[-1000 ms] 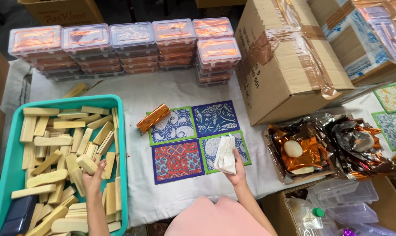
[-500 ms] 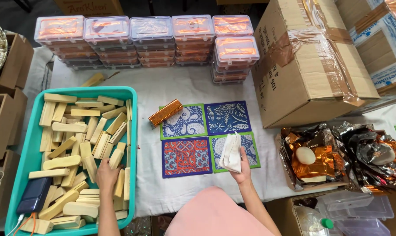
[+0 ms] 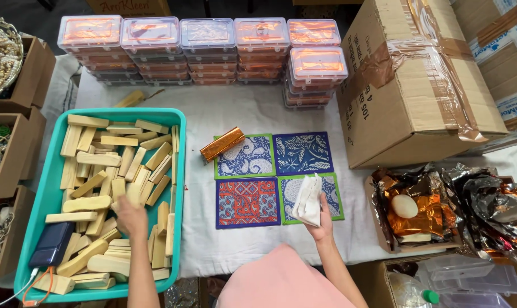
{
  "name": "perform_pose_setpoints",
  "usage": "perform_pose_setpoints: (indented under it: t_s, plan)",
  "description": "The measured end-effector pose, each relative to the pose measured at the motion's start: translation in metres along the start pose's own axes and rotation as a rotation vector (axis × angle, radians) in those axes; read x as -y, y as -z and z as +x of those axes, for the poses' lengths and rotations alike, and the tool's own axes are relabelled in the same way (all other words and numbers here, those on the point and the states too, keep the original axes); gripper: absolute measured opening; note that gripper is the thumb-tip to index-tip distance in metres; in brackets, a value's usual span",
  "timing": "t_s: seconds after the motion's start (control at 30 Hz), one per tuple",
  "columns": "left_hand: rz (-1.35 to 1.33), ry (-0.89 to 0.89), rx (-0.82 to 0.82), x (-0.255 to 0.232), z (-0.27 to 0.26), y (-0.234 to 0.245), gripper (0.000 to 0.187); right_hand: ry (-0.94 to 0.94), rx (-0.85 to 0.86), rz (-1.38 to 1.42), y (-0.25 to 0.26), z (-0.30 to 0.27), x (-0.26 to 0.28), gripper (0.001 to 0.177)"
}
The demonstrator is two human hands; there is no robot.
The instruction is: The person wraps small wooden blocks in orange foil, folds the edges, and places them on a patterned mat. They then wipe the mat with a white cloth and repeat the wrapping process with additional blocks.
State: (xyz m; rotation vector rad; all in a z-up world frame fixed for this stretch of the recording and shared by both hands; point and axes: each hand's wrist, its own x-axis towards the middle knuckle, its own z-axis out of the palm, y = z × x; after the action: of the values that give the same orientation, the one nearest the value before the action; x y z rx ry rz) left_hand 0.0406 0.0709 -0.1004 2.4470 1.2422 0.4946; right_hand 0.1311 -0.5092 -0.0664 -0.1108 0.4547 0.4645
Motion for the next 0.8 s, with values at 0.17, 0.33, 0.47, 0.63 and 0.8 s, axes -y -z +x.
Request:
perform_pose_setpoints:
  t_s: [0.17,0.33,0.47,0.63,0.8]
  plan:
    - [0.178,-0.122,0.242,-0.033,-0.012,0.018,0.054,-0.039,0.006,0.013,0.007,0.002,-0.004,0.044]
    - [-0.054,0.013,0.451,-0.049,-0.002,0.075,0.046,-0.038,0.018,0.021,0.008,0.006,-0.005,0.045]
    - [-0.270,0.130,0.369,-0.004,0.015,0.054,0.049,-0.065,0.035,0.040,0.011,0.007,-0.006,0.045]
    - [-0.056,0.080,0.172,-0.005,0.046,0.029,0.054,-0.048,0.033,0.033,0.014,0.009,-0.006,0.045]
    - [0.303,-0.321,0.059,-0.011,0.101,0.003,0.080,-0.040,0.001,0.015,0.013,0.012,-0.019,0.045]
